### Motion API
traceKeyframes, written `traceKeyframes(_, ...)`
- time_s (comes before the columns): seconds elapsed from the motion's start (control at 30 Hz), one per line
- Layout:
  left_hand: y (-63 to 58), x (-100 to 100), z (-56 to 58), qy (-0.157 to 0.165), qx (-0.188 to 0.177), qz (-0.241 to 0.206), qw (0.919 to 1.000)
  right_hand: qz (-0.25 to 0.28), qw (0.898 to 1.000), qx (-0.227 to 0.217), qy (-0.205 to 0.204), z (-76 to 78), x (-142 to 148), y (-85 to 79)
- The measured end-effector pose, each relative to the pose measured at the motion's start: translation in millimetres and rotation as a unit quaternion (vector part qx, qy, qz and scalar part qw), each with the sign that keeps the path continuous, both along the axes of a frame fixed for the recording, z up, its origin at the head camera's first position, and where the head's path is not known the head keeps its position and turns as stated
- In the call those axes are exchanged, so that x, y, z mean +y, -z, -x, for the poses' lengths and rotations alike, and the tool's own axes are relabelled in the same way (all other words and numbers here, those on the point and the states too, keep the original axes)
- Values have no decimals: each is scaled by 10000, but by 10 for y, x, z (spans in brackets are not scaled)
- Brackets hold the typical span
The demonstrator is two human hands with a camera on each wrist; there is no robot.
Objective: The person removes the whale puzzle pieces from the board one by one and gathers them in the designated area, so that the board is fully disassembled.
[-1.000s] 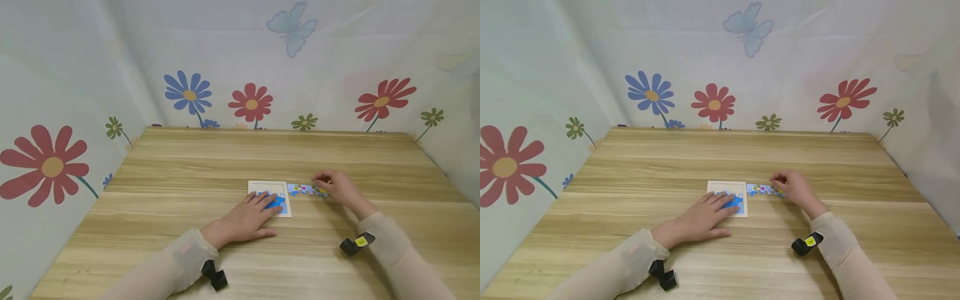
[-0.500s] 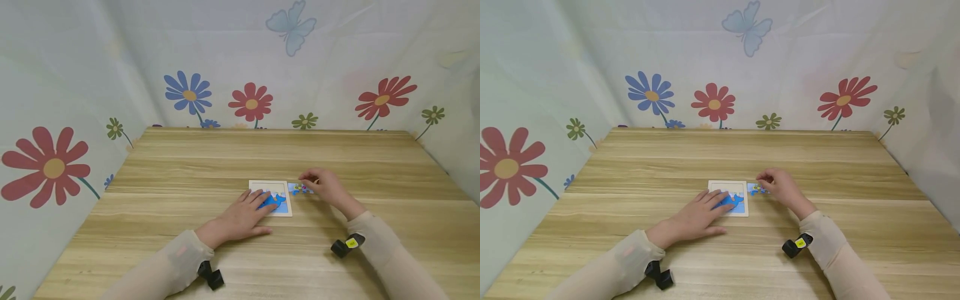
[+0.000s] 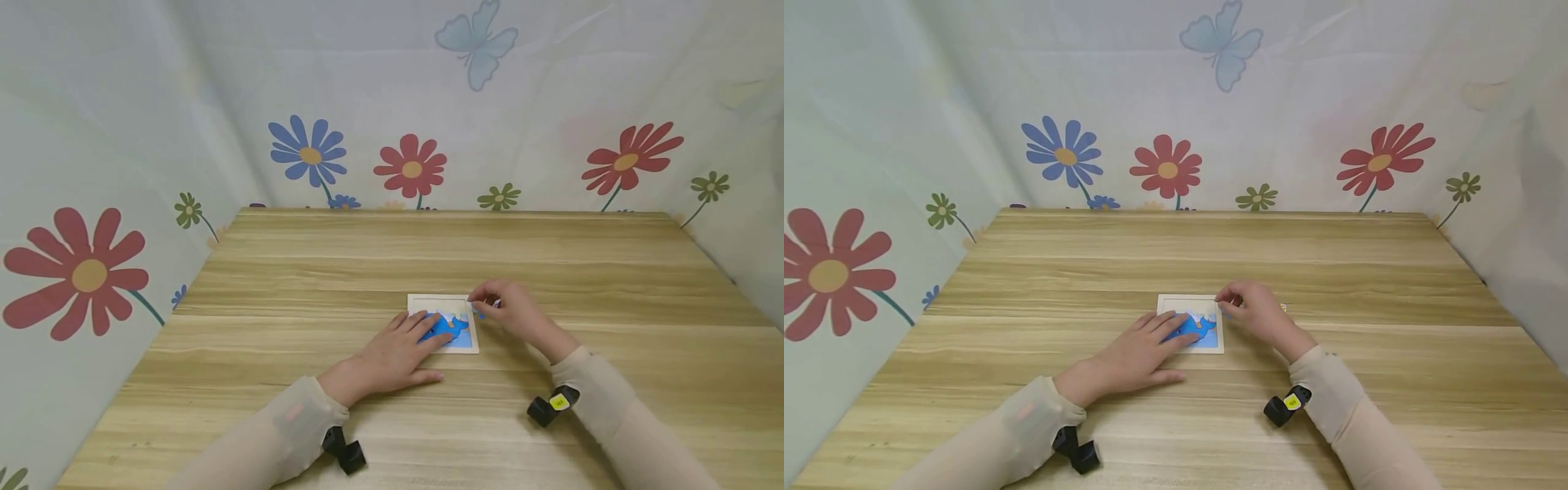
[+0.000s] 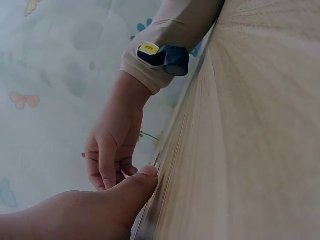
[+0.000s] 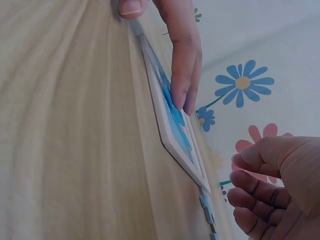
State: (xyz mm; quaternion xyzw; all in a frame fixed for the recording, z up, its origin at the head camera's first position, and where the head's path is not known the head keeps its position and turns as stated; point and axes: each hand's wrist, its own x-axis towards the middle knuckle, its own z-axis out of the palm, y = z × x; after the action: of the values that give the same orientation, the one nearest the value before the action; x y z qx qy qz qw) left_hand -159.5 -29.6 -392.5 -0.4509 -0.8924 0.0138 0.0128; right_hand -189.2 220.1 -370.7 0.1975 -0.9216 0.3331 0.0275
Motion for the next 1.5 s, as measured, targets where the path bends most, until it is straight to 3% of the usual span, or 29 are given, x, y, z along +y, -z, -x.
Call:
traceKeyframes(0.27,33,-2,7,25,-99,-113,9999,6,9997,174,-156,3,-109,84)
traceKeyframes(0.73,57,-8,8,72,-40,-196,9998,-348,9993,-160,-47,-74,-202,138)
traceKeyframes(0.97,67,-16,8,87,15,-178,9998,-542,9984,-42,-178,-61,-219,171)
traceKeyframes(1.5,38,-5,-1,44,48,-49,10000,-394,9990,69,-198,-38,-246,203)
